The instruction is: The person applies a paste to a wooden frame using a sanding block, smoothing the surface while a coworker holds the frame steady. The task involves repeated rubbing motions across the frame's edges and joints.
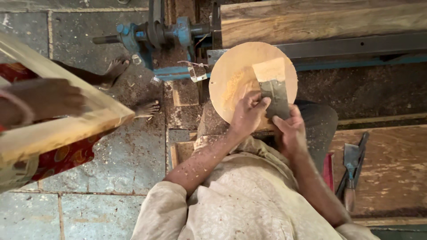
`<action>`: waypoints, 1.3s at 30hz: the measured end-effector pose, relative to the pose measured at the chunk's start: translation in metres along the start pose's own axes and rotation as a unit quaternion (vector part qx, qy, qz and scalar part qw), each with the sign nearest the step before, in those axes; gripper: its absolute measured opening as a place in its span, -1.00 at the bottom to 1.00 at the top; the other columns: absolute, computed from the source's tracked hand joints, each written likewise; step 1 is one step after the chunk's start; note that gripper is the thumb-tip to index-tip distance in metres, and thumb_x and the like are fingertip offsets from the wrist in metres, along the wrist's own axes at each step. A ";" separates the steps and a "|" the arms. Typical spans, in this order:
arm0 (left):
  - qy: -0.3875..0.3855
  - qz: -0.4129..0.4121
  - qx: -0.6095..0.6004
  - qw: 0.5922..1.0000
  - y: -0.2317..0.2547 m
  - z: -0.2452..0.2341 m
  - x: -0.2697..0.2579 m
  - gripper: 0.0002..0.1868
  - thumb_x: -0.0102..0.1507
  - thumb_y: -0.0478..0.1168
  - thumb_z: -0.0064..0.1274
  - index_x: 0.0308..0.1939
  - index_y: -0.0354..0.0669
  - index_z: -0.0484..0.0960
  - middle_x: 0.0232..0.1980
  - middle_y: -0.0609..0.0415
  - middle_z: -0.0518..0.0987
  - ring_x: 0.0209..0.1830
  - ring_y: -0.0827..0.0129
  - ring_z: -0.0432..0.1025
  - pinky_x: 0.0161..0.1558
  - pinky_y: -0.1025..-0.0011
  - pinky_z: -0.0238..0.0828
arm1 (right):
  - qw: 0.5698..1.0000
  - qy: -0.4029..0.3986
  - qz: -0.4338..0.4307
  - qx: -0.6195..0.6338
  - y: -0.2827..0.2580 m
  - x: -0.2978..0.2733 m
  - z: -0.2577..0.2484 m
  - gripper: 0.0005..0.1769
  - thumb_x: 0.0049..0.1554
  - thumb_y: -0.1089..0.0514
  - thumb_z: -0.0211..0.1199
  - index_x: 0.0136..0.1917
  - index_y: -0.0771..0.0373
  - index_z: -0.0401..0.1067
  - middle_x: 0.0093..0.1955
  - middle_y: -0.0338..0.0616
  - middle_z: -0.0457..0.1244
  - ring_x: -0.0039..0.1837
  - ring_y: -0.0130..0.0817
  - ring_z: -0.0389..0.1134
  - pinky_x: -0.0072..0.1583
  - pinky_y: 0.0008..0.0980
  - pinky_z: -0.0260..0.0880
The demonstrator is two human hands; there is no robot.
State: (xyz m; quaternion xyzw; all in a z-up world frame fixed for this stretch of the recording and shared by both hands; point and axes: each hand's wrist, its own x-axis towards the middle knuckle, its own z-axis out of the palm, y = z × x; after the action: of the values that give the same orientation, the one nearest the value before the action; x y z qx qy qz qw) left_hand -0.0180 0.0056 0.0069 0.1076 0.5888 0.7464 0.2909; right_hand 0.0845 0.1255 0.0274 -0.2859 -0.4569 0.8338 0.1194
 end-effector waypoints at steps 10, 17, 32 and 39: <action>0.105 0.187 0.313 0.925 0.048 -0.043 -0.035 -0.70 0.24 -0.08 0.30 -0.10 -0.21 0.71 -0.04 -0.07 0.65 0.09 -0.01 0.52 0.12 0.16 0.46 | 0.980 -0.162 -0.030 -0.108 -0.025 0.039 0.022 -0.58 0.23 0.41 0.22 0.35 0.40 0.34 0.16 -0.08 0.36 0.14 -0.34 0.43 0.18 -0.29 0.48; 0.349 0.130 0.071 0.925 -0.033 -0.173 -0.098 -0.77 0.30 -0.14 0.24 -0.07 -0.19 0.70 -0.02 0.11 0.63 -0.01 0.33 0.53 0.04 0.41 0.50 | 0.970 -0.240 -0.002 0.034 -0.056 0.052 -0.009 -0.62 0.32 0.38 0.09 0.39 0.32 0.20 0.28 0.05 0.27 0.33 0.06 0.39 0.21 0.06 0.50; 0.467 0.210 0.052 0.857 0.009 -0.460 -0.080 -0.70 0.57 -0.09 -0.03 0.00 -0.31 0.38 -0.15 0.03 0.42 -0.19 0.30 0.31 -0.18 0.27 0.31 | 0.963 -0.214 0.064 -0.149 -0.031 0.099 -0.087 -0.64 0.48 0.20 -0.09 0.43 0.47 0.20 0.32 0.02 0.22 0.30 -0.09 0.27 0.34 0.04 0.30; 0.485 0.278 0.179 0.810 -0.006 -0.462 -0.047 -0.67 0.57 -0.06 -0.07 0.00 -0.33 0.38 -0.15 0.03 0.41 -0.16 0.31 0.29 -0.13 0.27 0.30 | 0.966 -0.212 0.070 -0.129 -0.036 0.078 -0.054 -0.67 0.43 0.24 -0.04 0.40 0.44 0.24 0.30 0.10 0.28 0.28 -0.04 0.32 0.28 0.04 0.34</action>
State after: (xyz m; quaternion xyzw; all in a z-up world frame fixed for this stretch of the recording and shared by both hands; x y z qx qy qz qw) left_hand -0.2104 -0.3969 -0.1212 -0.0592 0.7217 0.6317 -0.2768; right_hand 0.0508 0.2190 0.0061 -0.1470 -0.5539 0.8159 -0.0767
